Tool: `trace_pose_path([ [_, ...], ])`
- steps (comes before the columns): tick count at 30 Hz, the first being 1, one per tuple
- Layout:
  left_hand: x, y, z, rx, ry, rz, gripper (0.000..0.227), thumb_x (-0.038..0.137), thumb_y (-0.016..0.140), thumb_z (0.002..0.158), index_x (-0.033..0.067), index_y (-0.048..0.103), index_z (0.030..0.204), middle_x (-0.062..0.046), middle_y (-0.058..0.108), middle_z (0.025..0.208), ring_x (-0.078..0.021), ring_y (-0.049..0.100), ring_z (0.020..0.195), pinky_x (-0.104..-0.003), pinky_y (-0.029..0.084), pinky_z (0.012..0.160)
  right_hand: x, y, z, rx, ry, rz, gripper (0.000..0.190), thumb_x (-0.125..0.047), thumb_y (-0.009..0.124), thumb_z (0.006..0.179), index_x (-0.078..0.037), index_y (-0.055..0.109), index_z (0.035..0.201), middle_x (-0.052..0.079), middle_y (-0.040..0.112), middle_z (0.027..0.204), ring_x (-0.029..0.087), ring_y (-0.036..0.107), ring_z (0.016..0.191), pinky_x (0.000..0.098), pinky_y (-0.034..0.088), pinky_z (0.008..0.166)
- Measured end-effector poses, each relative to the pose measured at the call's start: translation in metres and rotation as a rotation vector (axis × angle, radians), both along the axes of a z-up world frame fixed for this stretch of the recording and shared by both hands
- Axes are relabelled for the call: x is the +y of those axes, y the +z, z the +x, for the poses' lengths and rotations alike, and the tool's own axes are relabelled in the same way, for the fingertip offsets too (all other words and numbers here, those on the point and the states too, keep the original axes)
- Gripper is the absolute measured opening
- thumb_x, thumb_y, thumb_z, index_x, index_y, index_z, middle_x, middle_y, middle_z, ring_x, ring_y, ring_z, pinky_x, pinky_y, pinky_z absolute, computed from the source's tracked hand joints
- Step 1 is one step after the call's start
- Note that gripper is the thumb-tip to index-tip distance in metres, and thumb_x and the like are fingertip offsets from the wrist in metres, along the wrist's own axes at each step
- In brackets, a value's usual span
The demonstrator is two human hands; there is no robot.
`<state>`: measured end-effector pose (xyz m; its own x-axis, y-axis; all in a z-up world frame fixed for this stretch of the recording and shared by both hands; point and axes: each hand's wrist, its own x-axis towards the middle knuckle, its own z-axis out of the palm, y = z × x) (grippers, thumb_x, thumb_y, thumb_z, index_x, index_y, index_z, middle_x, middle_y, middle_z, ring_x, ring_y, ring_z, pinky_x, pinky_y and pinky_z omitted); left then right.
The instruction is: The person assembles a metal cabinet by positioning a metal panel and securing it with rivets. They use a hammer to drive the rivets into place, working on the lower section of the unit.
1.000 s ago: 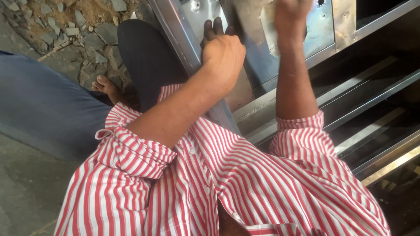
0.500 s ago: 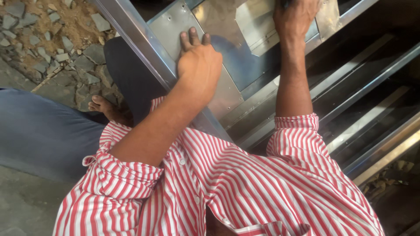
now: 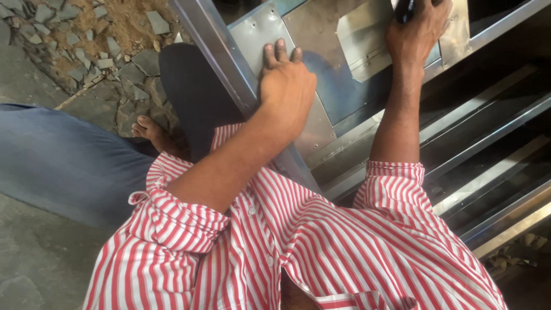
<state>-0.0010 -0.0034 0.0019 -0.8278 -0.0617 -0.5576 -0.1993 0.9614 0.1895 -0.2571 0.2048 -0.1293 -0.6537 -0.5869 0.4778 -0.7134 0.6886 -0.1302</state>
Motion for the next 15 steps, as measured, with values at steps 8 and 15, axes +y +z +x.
trace_pose_path([
  [8, 0.002, 0.002, 0.001, 0.032, 0.009, -0.009, 0.039, 0.013, 0.068, 0.086, 0.0062, 0.072, 0.124, -0.018, 0.033, 0.162, -0.0506, 0.027, 0.147, -0.061, 0.019, 0.119, 0.009, -0.009, -0.003, 0.033, -0.015, 0.003, 0.043, 0.004, 0.072, 0.075, -0.005, 0.065, 0.116, 0.017, 0.061, 0.113, 0.037, 0.056, 0.112, 0.0516, 0.044, 0.092],
  [15, -0.001, 0.007, 0.001, -0.036, 0.002, 0.019, 0.054, 0.015, 0.077, 0.074, 0.0055, 0.069, 0.126, -0.019, 0.030, 0.160, -0.0503, 0.025, 0.145, -0.060, 0.018, 0.116, -0.014, 0.046, 0.017, -0.194, 0.238, 0.003, 0.051, -0.015, 0.094, 0.083, -0.002, 0.066, 0.124, 0.020, 0.066, 0.116, 0.040, 0.063, 0.109, 0.0485, 0.051, 0.090],
])
